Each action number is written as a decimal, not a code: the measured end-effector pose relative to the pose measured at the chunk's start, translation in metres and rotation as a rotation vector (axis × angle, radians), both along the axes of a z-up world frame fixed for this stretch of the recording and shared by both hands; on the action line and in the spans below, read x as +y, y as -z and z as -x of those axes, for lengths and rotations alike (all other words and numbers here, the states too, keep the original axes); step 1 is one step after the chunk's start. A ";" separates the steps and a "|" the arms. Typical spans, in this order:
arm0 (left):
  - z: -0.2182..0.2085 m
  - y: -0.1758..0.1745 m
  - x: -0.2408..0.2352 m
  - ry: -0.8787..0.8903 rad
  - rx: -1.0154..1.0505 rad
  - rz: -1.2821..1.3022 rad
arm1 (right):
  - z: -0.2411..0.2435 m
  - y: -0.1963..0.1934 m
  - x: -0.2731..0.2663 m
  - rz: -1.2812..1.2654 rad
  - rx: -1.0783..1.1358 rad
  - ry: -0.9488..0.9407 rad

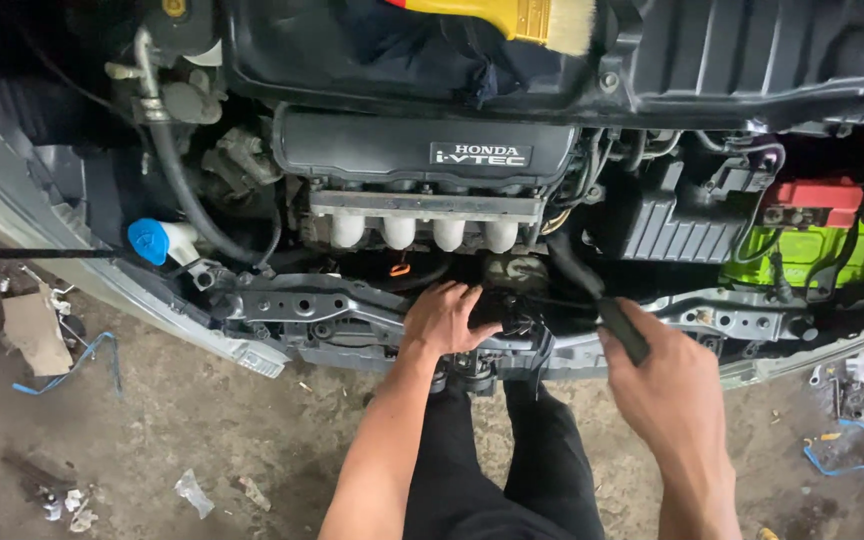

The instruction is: The person uses a wrench to loosen and tighten bolts on the engine block and surrounding components. They manipulate hoses and connectors near the battery and engine cover, occasionally repositioning their hands to reach different areas within the engine bay.

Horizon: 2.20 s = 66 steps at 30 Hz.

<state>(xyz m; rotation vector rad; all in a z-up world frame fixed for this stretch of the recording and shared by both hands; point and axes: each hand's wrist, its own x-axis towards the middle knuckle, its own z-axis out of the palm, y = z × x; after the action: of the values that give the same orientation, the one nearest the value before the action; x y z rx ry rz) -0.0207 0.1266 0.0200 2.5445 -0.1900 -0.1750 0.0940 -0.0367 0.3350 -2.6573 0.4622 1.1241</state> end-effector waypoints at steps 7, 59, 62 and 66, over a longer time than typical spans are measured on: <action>-0.001 -0.001 -0.001 -0.024 0.014 0.017 | 0.006 0.090 -0.042 -0.073 -0.343 -0.225; -0.156 -0.111 0.028 0.045 -0.554 -0.528 | 0.003 0.164 -0.067 -0.313 -0.332 -0.079; -0.155 -0.111 0.030 0.043 -0.568 -0.528 | 0.001 0.142 -0.054 -0.267 -0.204 -0.044; -0.154 -0.105 0.032 0.039 -0.545 -0.533 | 0.011 0.153 -0.053 -0.227 -0.250 0.042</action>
<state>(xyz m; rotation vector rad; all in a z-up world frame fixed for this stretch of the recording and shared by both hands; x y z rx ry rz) 0.1336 0.1586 0.1251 3.0649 -0.4508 0.5294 0.0831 -0.0895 0.1824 -2.5281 0.3209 0.7674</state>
